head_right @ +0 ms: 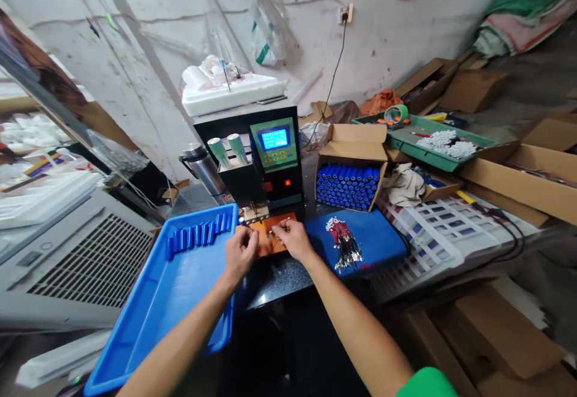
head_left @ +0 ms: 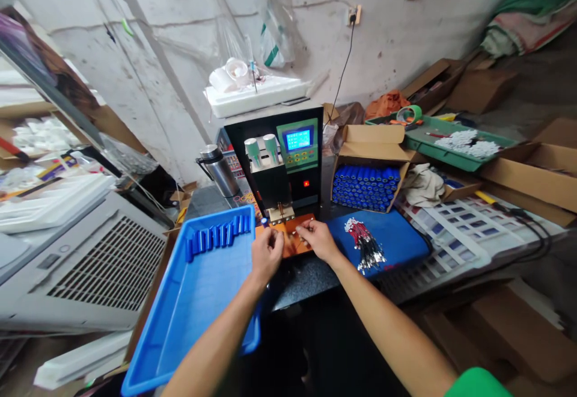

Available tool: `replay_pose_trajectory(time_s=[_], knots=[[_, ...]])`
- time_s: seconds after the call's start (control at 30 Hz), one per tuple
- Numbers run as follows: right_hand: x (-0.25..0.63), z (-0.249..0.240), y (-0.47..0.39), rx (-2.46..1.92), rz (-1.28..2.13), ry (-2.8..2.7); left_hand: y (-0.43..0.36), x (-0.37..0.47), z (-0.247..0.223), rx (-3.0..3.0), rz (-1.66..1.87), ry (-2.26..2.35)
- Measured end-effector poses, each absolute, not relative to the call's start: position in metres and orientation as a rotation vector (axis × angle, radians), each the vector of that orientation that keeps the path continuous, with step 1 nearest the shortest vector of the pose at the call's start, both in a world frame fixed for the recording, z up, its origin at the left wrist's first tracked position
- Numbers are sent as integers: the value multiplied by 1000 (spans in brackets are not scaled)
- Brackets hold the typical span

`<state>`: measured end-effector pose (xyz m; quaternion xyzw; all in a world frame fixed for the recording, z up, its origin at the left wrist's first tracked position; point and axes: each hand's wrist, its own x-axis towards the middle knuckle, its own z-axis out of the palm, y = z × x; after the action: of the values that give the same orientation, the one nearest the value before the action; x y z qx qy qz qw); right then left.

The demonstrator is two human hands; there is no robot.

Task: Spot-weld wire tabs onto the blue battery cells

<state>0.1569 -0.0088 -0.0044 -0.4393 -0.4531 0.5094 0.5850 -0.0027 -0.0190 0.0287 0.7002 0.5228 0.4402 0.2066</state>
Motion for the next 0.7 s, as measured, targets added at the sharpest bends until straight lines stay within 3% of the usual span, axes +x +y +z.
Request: replay_pose_trajectory(time_s=[0.27, 0.7], knots=[[157, -6, -5, -971, 1222, -914, 1, -24, 23, 1776, 1478, 1808], [158, -3, -4, -949, 1244, -912, -4, -1, 24, 1825, 1030, 1290]])
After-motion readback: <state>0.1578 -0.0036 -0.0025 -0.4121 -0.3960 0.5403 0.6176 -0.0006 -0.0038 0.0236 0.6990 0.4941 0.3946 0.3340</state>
